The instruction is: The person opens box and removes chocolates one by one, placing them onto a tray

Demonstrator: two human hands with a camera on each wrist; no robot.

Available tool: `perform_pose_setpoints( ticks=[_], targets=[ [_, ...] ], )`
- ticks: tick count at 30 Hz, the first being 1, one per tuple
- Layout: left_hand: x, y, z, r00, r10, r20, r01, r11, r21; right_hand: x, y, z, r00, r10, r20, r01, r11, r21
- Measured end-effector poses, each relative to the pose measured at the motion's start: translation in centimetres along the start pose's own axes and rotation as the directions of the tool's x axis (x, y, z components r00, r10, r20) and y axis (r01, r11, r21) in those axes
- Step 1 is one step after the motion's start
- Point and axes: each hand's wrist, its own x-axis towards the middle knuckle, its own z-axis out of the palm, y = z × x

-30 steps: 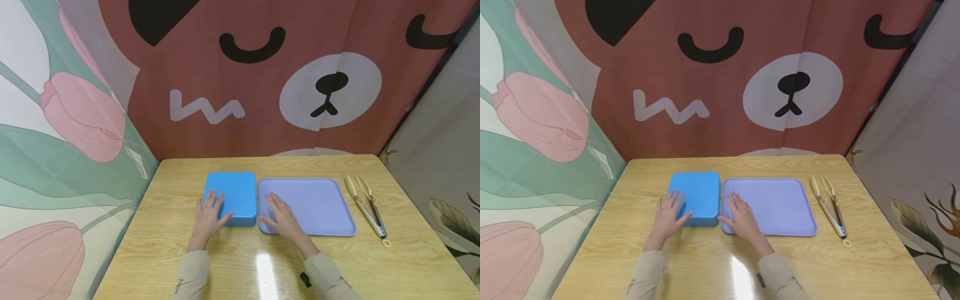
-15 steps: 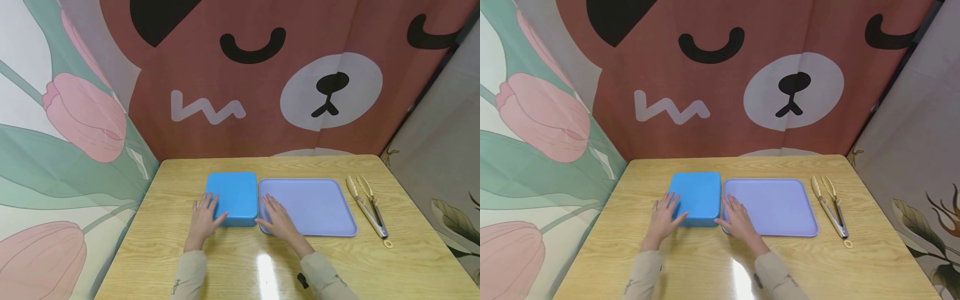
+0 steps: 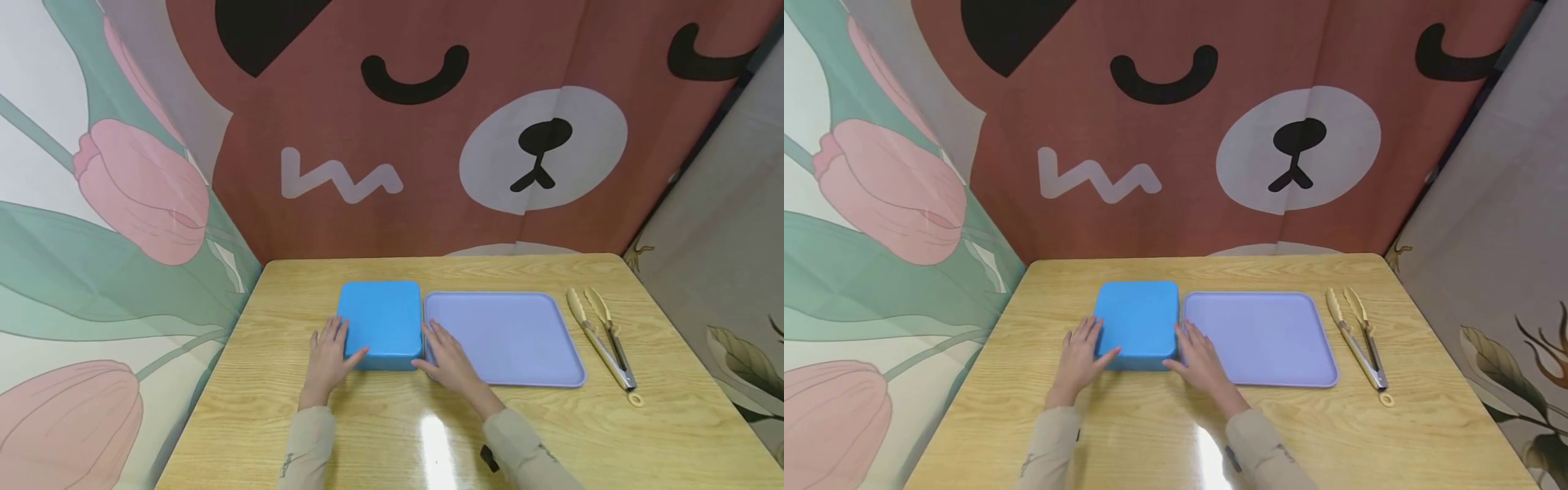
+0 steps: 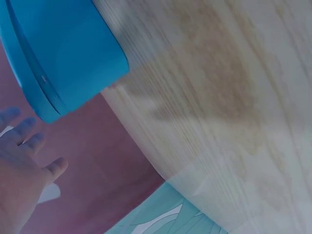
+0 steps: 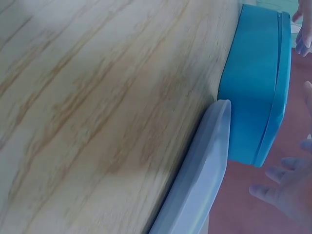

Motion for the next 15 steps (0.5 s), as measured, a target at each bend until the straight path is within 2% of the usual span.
perform_pose_setpoints(
  ticks=[5,15],
  targets=[
    [-0.1,-0.3,0.1,0.999,-0.033,0.039,0.034,0.999,-0.017,0.11,-0.23,0.15,1.0,0.009,0.013,-0.009,1.0,0.009],
    [-0.13,-0.49,-0.05,0.998,-0.046,0.043,0.047,0.999,-0.011,0.35,-0.45,0.62,0.998,0.05,0.028,-0.05,0.999,0.014]
  ],
)
